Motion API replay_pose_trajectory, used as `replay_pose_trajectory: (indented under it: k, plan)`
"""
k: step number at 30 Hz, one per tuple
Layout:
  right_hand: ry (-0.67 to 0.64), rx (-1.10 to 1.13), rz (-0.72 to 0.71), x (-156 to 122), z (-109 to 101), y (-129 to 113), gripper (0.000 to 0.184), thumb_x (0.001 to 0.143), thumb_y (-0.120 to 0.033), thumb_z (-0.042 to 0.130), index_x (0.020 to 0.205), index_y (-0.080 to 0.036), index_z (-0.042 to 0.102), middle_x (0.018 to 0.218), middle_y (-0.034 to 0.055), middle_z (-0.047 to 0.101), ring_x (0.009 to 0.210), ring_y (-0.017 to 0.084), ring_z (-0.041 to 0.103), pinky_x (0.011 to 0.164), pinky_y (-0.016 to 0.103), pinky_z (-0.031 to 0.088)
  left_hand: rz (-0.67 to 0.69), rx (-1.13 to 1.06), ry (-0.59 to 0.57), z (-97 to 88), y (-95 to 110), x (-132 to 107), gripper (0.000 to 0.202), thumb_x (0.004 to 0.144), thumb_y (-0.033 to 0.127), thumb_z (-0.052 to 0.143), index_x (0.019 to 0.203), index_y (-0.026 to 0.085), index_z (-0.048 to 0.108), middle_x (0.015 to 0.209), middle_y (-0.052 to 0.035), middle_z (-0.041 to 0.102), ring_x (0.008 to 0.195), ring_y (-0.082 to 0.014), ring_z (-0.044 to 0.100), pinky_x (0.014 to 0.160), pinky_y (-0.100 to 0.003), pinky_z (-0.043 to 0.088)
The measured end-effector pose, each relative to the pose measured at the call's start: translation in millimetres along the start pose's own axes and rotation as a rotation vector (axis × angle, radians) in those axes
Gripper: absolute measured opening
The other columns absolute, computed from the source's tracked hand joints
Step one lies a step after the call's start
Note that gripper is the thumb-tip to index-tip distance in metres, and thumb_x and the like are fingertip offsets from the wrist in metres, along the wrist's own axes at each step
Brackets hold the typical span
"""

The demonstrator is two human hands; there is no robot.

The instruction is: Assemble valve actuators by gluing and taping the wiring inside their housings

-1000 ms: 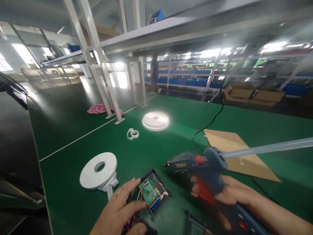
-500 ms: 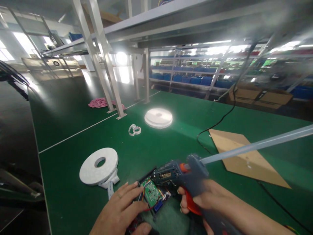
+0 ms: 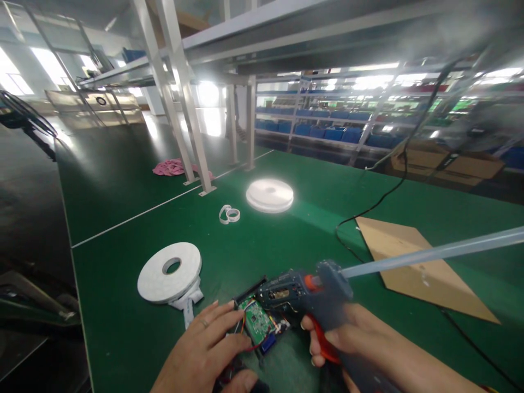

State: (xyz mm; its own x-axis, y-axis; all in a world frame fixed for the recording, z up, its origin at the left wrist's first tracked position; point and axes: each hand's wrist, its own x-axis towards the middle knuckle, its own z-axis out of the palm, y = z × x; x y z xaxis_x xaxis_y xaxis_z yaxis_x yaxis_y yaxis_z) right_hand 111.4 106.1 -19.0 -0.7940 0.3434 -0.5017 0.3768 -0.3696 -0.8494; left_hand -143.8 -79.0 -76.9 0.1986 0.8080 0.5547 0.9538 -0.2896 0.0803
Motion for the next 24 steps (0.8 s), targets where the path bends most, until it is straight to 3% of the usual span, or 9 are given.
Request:
replay_pose_trajectory:
  k: [18,24]
  plan:
    - [0.072,-0.007,0.094,-5,9,-13,0.053,0.078,-0.054,0.066,0.113,-0.014,0.061,0.086,0.0048,0.069,0.051,0.007,0.055,0.047,0.019,0.041,-0.048,-0.056,-0.016,-3.0,2,2,0.029,0.089,0.046,0.061,0.111,0.03,0.071,0.122,-0.0026,0.074,0.118,-0.0242,0.069,0.099,-0.042,0.06]
    - [0.081,0.008,0.077,-3,5,-5,0.048,0.084,-0.05,0.062,0.117,-0.015,0.06,0.086,0.0036,0.068,0.054,0.008,0.055,0.05,0.02,0.043,-0.053,-0.023,-0.017,-3.9,4,3,0.03,0.09,0.047,0.059,0.11,0.03,0.071,0.121,-0.0028,0.074,0.117,-0.0255,0.069,0.095,-0.045,0.062]
